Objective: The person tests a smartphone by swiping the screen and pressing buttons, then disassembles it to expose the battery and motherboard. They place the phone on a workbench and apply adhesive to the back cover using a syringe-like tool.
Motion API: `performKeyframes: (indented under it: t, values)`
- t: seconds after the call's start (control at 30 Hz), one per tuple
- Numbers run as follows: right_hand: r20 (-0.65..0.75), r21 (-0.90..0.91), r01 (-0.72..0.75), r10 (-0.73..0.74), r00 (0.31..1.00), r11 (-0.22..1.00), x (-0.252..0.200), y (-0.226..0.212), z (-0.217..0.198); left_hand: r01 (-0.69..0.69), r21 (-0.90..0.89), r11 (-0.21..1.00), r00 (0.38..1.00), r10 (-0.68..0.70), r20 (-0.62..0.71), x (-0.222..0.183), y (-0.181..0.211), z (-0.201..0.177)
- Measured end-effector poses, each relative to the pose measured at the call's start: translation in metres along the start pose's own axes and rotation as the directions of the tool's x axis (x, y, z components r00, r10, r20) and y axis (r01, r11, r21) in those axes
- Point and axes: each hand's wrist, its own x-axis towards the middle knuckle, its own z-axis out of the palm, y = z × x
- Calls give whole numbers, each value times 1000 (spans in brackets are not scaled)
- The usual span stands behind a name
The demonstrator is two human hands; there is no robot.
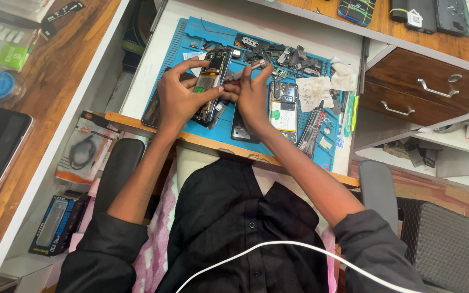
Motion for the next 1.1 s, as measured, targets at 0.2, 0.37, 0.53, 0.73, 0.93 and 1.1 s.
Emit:
performKeyframes:
  t: [0.2, 0.37, 0.53, 0.73, 0.93, 1.1]
  values:
    - [-11, 105, 43, -42, 999, 993, 4, -15, -25, -65, 111, 992, 998, 66, 2, -4, -1, 2]
    - [-31, 5, 28, -28, 999, 1000, -32, -54, -62, -182, 428, 885, 979, 204, -7, -10, -9, 14]
    - [-59, 81, 65, -61, 996, 995, -54, -81, -98, -199, 501, 842, 975, 219, 20, -16, -10, 25]
    - [-81, -56, 86, -90, 993, 995, -55, -87, -88, -42, 572, 819, 999, 51, 1, -21, 2, 32]
    - [151, -135, -65, 85, 985, 989, -52, -41, -49, -69, 635, 770, 997, 70, 24, -19, -3, 35]
    - [185, -504, 153, -67, 980, 850, -58, -38, -46, -53, 637, 769, 999, 43, 32, -17, -5, 37]
